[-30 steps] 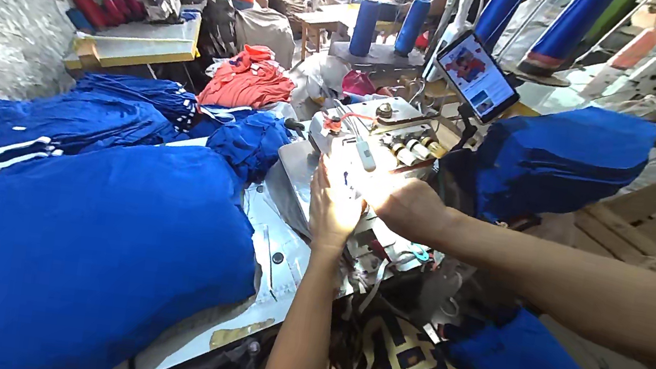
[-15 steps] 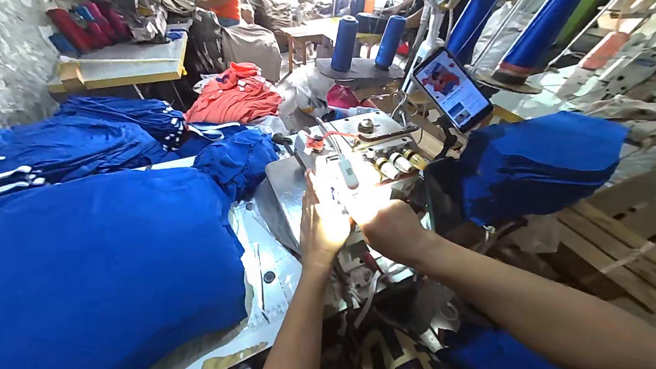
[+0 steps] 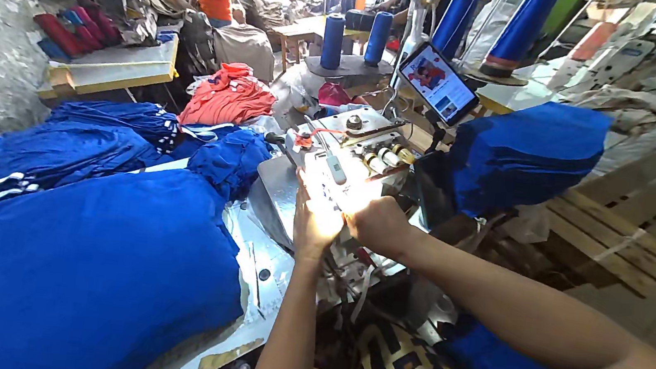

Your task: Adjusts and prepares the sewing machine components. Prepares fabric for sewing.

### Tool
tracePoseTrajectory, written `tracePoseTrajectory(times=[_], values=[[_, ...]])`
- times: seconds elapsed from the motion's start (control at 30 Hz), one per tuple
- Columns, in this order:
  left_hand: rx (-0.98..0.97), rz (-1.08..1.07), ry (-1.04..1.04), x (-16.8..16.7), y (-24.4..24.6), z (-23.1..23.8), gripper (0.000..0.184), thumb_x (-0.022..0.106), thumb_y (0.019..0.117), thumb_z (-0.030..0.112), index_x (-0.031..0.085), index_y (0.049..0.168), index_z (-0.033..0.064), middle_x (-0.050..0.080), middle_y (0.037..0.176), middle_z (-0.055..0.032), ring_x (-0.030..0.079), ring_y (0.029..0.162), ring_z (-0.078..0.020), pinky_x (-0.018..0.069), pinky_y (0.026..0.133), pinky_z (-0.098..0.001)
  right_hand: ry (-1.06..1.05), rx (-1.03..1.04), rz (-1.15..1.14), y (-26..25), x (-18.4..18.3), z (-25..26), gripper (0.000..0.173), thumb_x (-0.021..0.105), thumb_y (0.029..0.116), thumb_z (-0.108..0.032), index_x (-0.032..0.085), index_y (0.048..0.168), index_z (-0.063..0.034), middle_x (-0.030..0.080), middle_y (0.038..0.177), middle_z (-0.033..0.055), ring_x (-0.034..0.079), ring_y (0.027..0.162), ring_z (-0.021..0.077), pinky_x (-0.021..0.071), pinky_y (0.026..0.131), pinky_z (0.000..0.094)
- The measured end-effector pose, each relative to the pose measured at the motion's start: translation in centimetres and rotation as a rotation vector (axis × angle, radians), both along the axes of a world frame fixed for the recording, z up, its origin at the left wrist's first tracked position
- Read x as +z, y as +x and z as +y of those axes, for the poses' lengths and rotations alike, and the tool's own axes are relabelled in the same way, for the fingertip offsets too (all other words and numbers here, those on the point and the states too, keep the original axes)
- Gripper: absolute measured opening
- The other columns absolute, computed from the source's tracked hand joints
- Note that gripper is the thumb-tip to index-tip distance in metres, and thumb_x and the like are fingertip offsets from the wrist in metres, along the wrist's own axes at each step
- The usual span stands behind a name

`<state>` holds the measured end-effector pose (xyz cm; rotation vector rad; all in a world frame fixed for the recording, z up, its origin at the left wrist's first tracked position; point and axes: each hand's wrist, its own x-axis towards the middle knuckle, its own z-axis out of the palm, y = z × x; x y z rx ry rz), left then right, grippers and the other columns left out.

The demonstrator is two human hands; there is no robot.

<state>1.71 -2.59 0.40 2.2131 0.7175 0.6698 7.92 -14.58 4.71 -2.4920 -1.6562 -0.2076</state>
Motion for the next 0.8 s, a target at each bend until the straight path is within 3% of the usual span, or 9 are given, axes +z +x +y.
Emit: tracePoseTrajectory(times=[0.4, 0.57, 0.7, 0.8], values=[[-0.063, -0.005, -0.061, 0.5, 0.0, 0.3, 0.096, 0.078, 0.0851, 0.020, 0.022, 0.157, -0.0097, 0.041, 0.154, -0.0299, 0.045, 0.142, -0.0353, 0.0357, 0.118, -0.0473, 0.036, -0.159, 0.256, -0.9, 0.3, 0.6, 0.033, 0.048, 0.1022, -0.014, 0.070, 0.099, 0.0099, 0.071, 0.097, 0.0277, 0.069, 0.100, 0.0446, 0.0498, 0.084, 0.0588], [-0.072, -0.015, -0.061, 0.1, 0.0, 0.4, 0.086, 0.079, 0.0846, 0.020, 0.035, 0.151, -0.0120, 0.050, 0.146, -0.0294, 0.049, 0.138, -0.0338, 0.0379, 0.116, -0.0459, 0.066, -0.219, 0.395, -1.0, 0.3, 0.6, 0.033, 0.050, 0.1012, -0.017, 0.070, 0.104, 0.0095, 0.070, 0.103, 0.0278, 0.067, 0.106, 0.0434, 0.0486, 0.090, 0.0582], [-0.061, 0.028, -0.112, 0.7, -0.2, 0.0, 0.095, 0.080, 0.0835, 0.018, 0.025, 0.156, -0.0089, 0.044, 0.152, -0.0280, 0.047, 0.140, -0.0332, 0.0367, 0.117, -0.0466, 0.097, -0.244, 0.427, -1.3, 0.2, 0.7, 0.033, 0.051, 0.1007, -0.016, 0.069, 0.100, 0.0107, 0.070, 0.103, 0.0280, 0.068, 0.106, 0.0425, 0.0493, 0.090, 0.0570], [-0.048, 0.000, -0.105, 0.4, -0.3, -0.1, 0.092, 0.079, 0.0835, 0.016, 0.028, 0.154, -0.0104, 0.046, 0.150, -0.0290, 0.048, 0.138, -0.0334, 0.0369, 0.116, -0.0460, 0.093, -0.263, 0.451, -1.5, 0.2, 0.7, 0.033, 0.051, 0.1006, -0.017, 0.070, 0.103, 0.0102, 0.070, 0.105, 0.0276, 0.067, 0.108, 0.0416, 0.0492, 0.092, 0.0563]])
